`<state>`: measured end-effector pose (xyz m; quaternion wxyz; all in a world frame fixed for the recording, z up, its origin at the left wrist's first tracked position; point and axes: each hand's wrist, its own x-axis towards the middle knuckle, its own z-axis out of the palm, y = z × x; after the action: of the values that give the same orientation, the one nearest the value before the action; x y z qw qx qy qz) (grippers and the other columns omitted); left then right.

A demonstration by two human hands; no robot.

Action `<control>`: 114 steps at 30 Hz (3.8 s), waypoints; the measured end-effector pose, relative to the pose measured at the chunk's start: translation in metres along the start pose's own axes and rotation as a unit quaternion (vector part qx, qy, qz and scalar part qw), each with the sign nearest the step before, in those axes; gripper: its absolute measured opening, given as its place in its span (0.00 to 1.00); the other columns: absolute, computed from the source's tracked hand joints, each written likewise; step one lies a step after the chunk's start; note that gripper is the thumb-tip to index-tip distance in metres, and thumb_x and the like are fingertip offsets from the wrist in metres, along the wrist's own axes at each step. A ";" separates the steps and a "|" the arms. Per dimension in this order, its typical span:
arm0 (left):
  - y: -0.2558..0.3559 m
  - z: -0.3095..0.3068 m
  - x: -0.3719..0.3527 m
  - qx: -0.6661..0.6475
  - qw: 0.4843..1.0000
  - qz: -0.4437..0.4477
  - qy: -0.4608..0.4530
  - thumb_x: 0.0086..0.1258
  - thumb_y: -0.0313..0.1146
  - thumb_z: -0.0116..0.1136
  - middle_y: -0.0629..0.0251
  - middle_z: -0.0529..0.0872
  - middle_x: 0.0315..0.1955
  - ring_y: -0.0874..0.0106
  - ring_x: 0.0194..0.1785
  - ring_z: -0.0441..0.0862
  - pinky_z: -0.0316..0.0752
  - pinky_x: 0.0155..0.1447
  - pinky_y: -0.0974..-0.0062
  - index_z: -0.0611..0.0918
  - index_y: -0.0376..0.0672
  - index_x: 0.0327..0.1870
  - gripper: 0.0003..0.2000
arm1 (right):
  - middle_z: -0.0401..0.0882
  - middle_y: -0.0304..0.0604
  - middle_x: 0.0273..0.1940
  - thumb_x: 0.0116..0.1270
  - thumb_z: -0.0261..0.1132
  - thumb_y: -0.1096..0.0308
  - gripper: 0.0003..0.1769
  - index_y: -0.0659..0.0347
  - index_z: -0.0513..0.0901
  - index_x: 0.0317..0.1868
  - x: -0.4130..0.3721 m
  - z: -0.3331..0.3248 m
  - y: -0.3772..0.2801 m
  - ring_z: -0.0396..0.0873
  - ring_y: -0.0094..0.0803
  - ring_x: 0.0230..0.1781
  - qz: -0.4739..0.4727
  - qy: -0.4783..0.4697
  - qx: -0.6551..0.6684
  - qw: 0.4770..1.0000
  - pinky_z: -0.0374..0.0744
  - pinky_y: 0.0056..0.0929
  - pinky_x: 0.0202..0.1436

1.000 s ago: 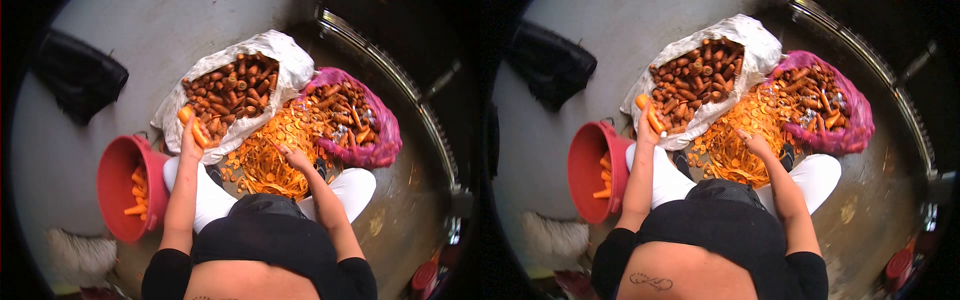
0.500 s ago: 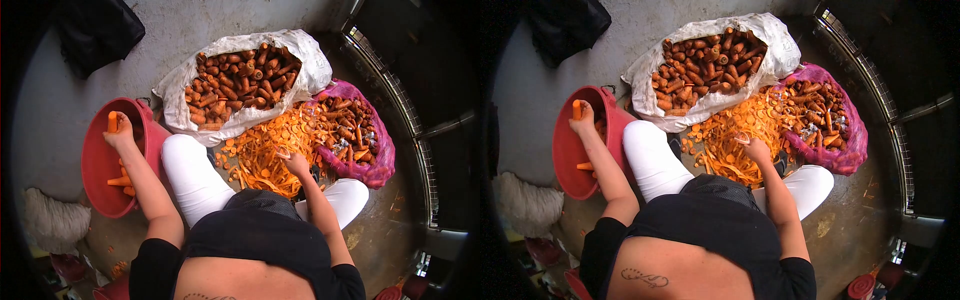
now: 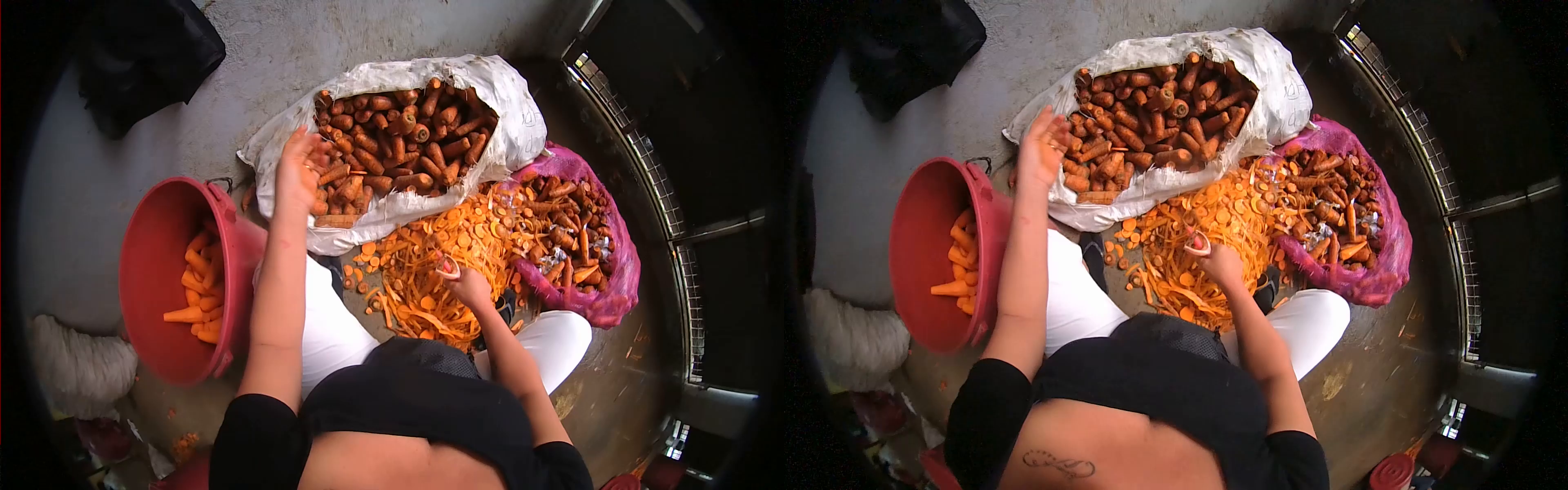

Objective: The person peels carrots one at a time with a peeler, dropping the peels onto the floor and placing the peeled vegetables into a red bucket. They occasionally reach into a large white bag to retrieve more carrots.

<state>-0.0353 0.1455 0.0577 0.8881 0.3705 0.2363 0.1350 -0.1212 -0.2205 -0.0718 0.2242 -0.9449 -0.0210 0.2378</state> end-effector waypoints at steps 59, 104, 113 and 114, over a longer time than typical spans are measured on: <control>-0.128 0.055 0.012 0.081 0.940 -0.252 -0.217 0.64 0.44 0.62 0.67 0.83 0.34 0.77 0.34 0.82 0.78 0.39 0.77 0.76 0.40 0.49 0.20 | 0.68 0.28 0.22 0.69 0.61 0.62 0.17 0.62 0.72 0.53 0.085 -0.089 -0.122 0.64 0.15 0.15 -0.110 -0.039 0.495 0.861 0.62 0.16 0.18; -0.126 0.066 0.005 0.667 0.654 0.304 -0.187 0.47 0.35 0.72 0.61 0.83 0.32 0.59 0.37 0.83 0.75 0.39 0.61 0.78 0.46 0.43 0.21 | 0.77 0.44 0.21 0.67 0.61 0.58 0.13 0.59 0.82 0.35 0.061 -0.100 -0.070 0.77 0.36 0.21 -0.209 0.182 0.185 0.943 0.73 0.31 0.27; -0.130 0.064 -0.002 0.677 0.652 0.298 -0.166 0.46 0.34 0.70 0.60 0.83 0.31 0.57 0.37 0.82 0.74 0.40 0.61 0.78 0.45 0.44 0.21 | 0.76 0.43 0.19 0.68 0.59 0.57 0.14 0.58 0.82 0.35 0.067 -0.096 -0.064 0.77 0.35 0.20 -0.170 0.161 0.150 0.961 0.73 0.30 0.27; -0.130 0.063 -0.002 0.677 0.651 0.300 -0.166 0.46 0.33 0.70 0.60 0.83 0.31 0.57 0.37 0.82 0.74 0.40 0.61 0.78 0.44 0.44 0.21 | 0.76 0.43 0.19 0.68 0.60 0.56 0.14 0.59 0.82 0.34 0.068 -0.097 -0.064 0.76 0.34 0.19 -0.173 0.158 0.153 0.960 0.73 0.30 0.27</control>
<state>0.0047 0.0174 0.0028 0.3263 0.9358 -0.0133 0.1330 -0.0123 -0.1935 0.0021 0.4045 -0.9067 -0.1114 0.0435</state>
